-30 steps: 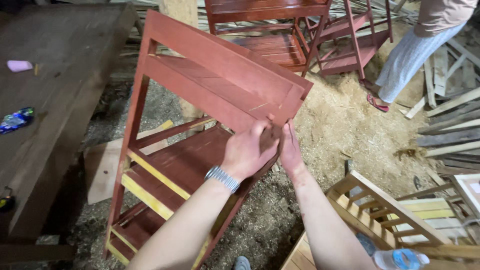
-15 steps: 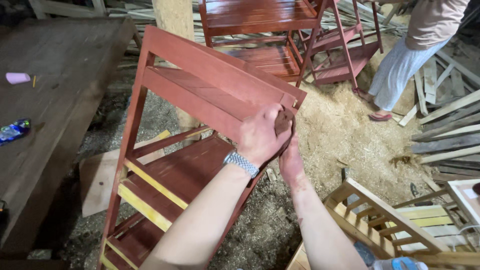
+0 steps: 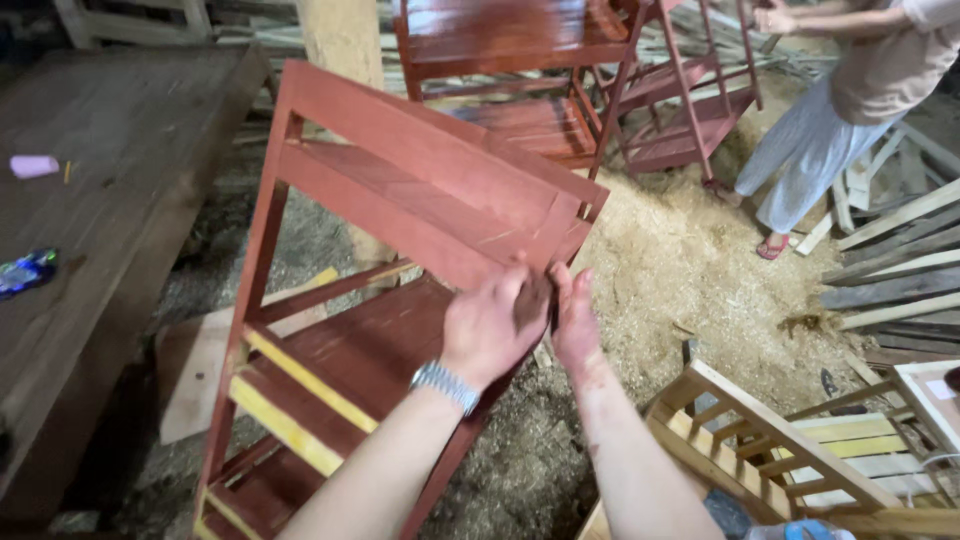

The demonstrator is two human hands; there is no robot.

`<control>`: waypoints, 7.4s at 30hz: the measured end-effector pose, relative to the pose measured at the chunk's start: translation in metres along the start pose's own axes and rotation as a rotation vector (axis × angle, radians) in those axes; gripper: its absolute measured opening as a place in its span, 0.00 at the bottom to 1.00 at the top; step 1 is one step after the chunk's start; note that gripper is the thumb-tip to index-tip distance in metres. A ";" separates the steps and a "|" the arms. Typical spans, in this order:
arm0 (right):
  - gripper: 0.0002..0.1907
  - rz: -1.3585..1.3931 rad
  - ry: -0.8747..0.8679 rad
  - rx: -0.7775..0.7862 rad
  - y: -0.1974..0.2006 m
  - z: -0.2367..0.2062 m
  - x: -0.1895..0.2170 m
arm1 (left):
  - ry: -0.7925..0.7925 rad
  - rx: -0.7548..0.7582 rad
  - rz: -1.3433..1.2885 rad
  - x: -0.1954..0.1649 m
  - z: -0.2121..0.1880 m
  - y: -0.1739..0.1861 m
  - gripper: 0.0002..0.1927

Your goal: The person wipes red-painted wooden furniture frames with a brown cloth, rotating and repositioning each piece to reach different sides and edges. They work through several frames, including a tray-like frame and a chair-shaped frame, wiping the painted surfaces and exposed wood areas.

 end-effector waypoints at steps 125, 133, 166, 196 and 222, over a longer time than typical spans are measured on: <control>0.38 -2.031 0.553 0.424 -0.138 0.023 0.008 | 0.176 0.725 0.351 0.197 -0.137 0.006 0.40; 0.30 -1.930 0.690 0.429 -0.229 0.111 -0.048 | 0.223 0.764 0.343 0.201 -0.136 0.003 0.42; 0.43 0.175 -0.234 -0.333 -0.140 -0.144 0.019 | 0.476 0.421 -0.573 0.181 -0.171 0.031 0.32; 0.33 -0.969 -0.428 0.809 -0.197 -0.086 -0.196 | 0.967 -0.348 -0.543 0.252 -0.155 -0.012 0.38; 0.40 -0.909 -0.493 0.831 -0.184 -0.053 -0.218 | 1.161 -0.073 0.130 0.303 -0.090 0.020 0.47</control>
Point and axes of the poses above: each hand's wrist, its own z-axis towards the middle knuckle, its own y-axis out of the back of the hand, x = y × z, the point moved 2 cm from there along z, towards the middle knuckle, and after that the axes turned 5 degrees about y, right-handed, at the moved point
